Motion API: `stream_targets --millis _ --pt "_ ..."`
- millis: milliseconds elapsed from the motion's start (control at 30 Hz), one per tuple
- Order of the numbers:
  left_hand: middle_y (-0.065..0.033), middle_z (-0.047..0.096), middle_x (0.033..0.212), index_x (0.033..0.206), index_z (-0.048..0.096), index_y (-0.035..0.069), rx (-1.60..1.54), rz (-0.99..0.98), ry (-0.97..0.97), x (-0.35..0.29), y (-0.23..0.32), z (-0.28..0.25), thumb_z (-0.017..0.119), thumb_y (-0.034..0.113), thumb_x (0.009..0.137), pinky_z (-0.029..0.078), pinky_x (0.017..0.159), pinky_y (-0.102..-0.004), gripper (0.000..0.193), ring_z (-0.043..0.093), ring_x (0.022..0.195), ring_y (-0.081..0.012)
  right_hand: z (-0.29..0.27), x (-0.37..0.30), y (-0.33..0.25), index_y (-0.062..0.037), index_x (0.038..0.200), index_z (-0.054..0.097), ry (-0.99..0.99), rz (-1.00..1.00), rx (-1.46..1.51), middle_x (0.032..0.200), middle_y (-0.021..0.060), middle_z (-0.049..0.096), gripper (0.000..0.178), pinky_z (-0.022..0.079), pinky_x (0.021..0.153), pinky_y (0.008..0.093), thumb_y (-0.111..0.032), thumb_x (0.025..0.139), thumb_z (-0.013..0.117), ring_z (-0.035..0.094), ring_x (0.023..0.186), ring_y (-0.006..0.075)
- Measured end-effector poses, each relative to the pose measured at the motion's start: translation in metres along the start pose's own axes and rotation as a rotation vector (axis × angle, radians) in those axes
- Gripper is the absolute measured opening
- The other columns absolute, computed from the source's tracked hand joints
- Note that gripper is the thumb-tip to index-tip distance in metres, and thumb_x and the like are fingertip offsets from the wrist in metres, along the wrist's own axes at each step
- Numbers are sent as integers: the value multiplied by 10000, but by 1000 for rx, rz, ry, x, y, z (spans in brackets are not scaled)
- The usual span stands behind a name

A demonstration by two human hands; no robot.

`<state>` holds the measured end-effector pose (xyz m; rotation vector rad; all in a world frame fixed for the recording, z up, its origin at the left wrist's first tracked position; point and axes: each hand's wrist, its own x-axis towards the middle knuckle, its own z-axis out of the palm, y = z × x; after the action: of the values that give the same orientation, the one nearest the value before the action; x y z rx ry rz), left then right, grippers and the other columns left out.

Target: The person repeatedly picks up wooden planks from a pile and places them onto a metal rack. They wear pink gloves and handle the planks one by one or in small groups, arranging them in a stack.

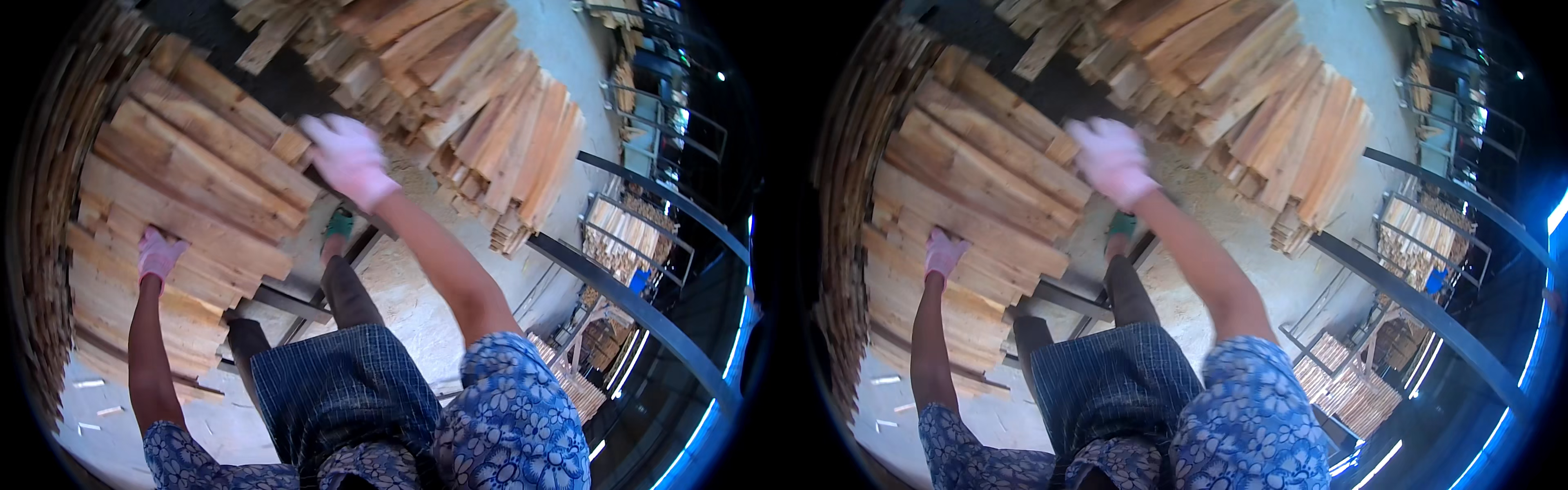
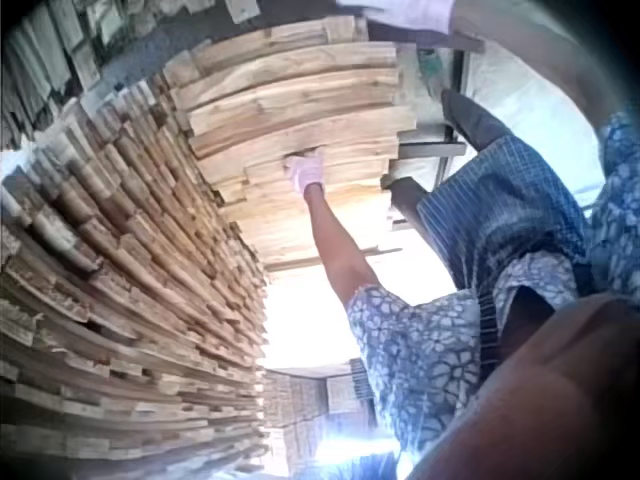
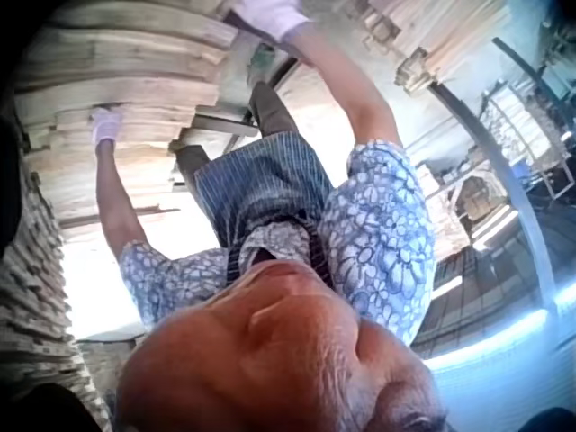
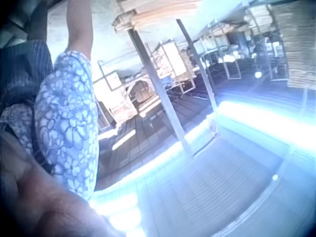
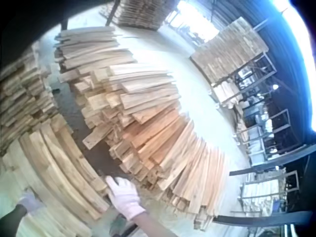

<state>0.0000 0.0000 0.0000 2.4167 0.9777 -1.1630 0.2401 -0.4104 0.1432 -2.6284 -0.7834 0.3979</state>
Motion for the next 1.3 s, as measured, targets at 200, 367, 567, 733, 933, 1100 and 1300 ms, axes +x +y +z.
stream_targets --millis 200,367,567,733,933,1100,1300 --pt "-320 378 1521 1542 261 8 -36 -33 -12 5 11 26 931 439 704 484 1087 -468 1156 485 1357 -462 -145 -181 191 -170 1480 454 -162 1098 -565 1302 265 566 649 536 942 562 -362 910 696 619 1147 455" --pt "-294 424 1512 1529 291 -15 -34 60 9 25 -6 28 933 391 713 469 1114 -444 1115 491 1359 -438 -98 -191 261 -190 1621 223 17 1475 -458 1538 309 292 949 479 1052 553 -372 859 758 528 1269 514" --pt "-297 597 1289 1305 542 -72 130 256 102 0 -3 17 728 437 862 452 1080 -478 700 554 1256 -436 -96 -227 229 -150 1646 151 445 900 568 1226 171 555 911 546 855 429 -182 910 686 650 977 259" --pt "-262 580 1371 1362 537 0 -13 92 136 -45 46 -17 827 508 715 489 1084 -475 873 577 1283 -415 -47 -264 63 -75 1647 157 389 721 320 1205 157 537 895 491 888 397 -94 905 657 562 1036 251" --pt "-272 481 1461 1458 444 45 -240 -1 127 -101 39 -25 790 534 785 469 1092 -487 901 499 1352 -455 47 -223 -86 -80 1541 357 37 353 181 1390 351 411 805 439 1060 541 -173 855 768 486 1228 550" --pt "-257 506 1399 1422 501 90 -516 -24 269 -162 -38 25 771 474 837 446 1100 -491 751 485 1343 -451 133 -168 -108 -182 1506 413 -300 9 -129 1339 288 465 803 474 925 561 -372 831 805 563 1099 476" --pt "-256 515 1371 1483 458 78 -556 -764 365 -208 -242 93 753 553 851 419 1122 -476 844 478 1339 -428 130 -151 -143 -237 1495 440 -392 -37 -430 1378 260 457 741 439 999 569 -486 864 737 486 1257 477"
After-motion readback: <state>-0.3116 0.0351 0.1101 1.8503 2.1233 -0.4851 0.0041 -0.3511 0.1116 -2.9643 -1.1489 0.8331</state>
